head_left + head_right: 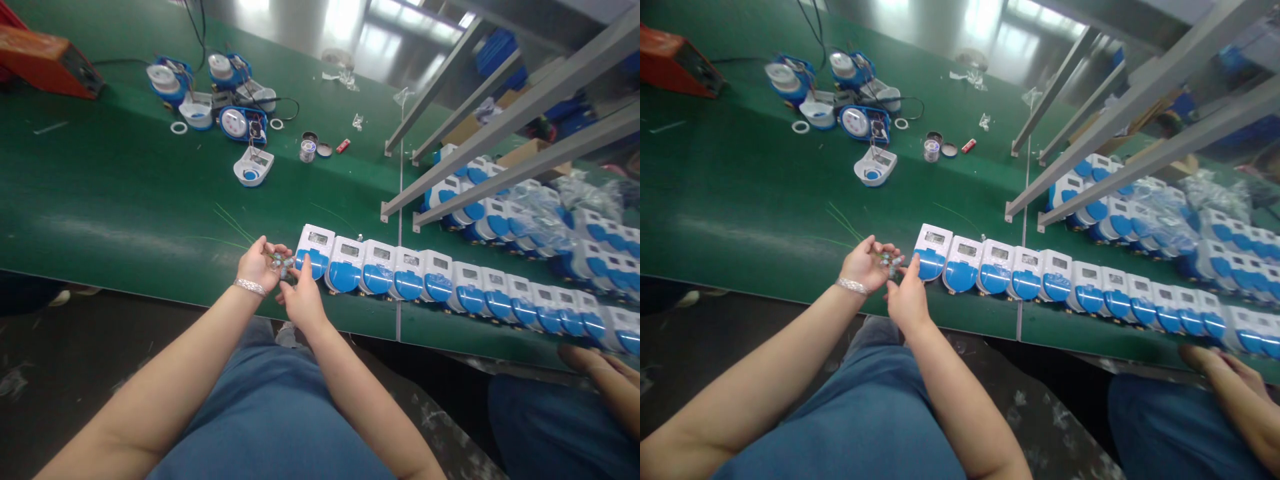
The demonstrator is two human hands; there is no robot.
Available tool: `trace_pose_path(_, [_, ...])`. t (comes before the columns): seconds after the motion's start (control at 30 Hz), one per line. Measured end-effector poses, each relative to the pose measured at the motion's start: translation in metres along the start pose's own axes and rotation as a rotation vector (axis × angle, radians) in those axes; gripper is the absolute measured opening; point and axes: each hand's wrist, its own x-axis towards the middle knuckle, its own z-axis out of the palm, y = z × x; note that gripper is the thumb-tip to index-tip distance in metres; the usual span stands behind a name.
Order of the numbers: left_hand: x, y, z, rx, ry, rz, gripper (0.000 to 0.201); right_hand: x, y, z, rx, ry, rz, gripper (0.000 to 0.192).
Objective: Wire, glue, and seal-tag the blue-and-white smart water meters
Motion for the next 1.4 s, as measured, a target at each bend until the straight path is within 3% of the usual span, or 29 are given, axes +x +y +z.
trace_pose_path(0.1, [0.006,0.009,-0.012,0.017,0.018,-0.056,0.041,-0.013,0.011,-0.026,-0.378,-0.115,-0.012,0.032])
trace_pose_path(0.17, [0.007,0.008,-0.019,0.037,-0.008,-0.073,0.040,-0.019,0.018,-0.038,-0.440,-0.256,0.076,0.018])
trace_pose_path(0.23, [0.005,0.000,-0.024,0.075,-0.022,-0.061,0.040,-0.023,0.022,-0.039,-0.302,-0.372,0.186,0.011])
trace_pose_path(0.3, [0.000,-0.016,-0.027,0.133,-0.041,-0.022,0.040,-0.024,0.022,-0.032,-0.047,-0.385,0.250,0.023])
trace_pose_path(0.4, [-0.005,-0.036,-0.031,0.246,-0.060,0.077,0.040,-0.021,0.020,-0.019,0.188,-0.233,0.234,0.024])
trace_pose_path(0.5, [-0.001,-0.038,-0.038,0.262,-0.019,0.116,0.038,-0.018,0.021,-0.026,0.104,0.029,0.141,0.025])
trace_pose_path(0.6, [0.009,-0.023,-0.052,0.107,0.103,-0.018,0.036,-0.018,0.028,-0.053,-0.076,0.292,0.027,0.028])
trace_pose_path(0.7, [0.016,-0.014,-0.069,0.015,0.188,-0.165,0.036,-0.020,0.038,-0.076,-0.252,0.419,-0.041,0.026])
trace_pose_path(0.83, [0.013,-0.028,-0.083,0.093,0.212,-0.234,0.024,-0.023,0.048,-0.079,-0.418,0.412,-0.100,0.021])
trace_pose_path(0.97, [0.010,-0.052,-0.087,0.161,0.233,-0.268,0.004,-0.021,0.052,-0.072,-0.665,0.418,-0.317,0.024])
trace_pose_path(1.07, [0.011,-0.064,-0.087,0.182,0.243,-0.280,0.006,-0.018,0.055,-0.072,-0.801,0.403,-0.423,0.024])
trace_pose_path(1.4, [0.023,-0.076,-0.083,0.247,0.212,-0.246,0.009,-0.015,0.053,-0.075,-0.869,0.379,-0.514,0.025])
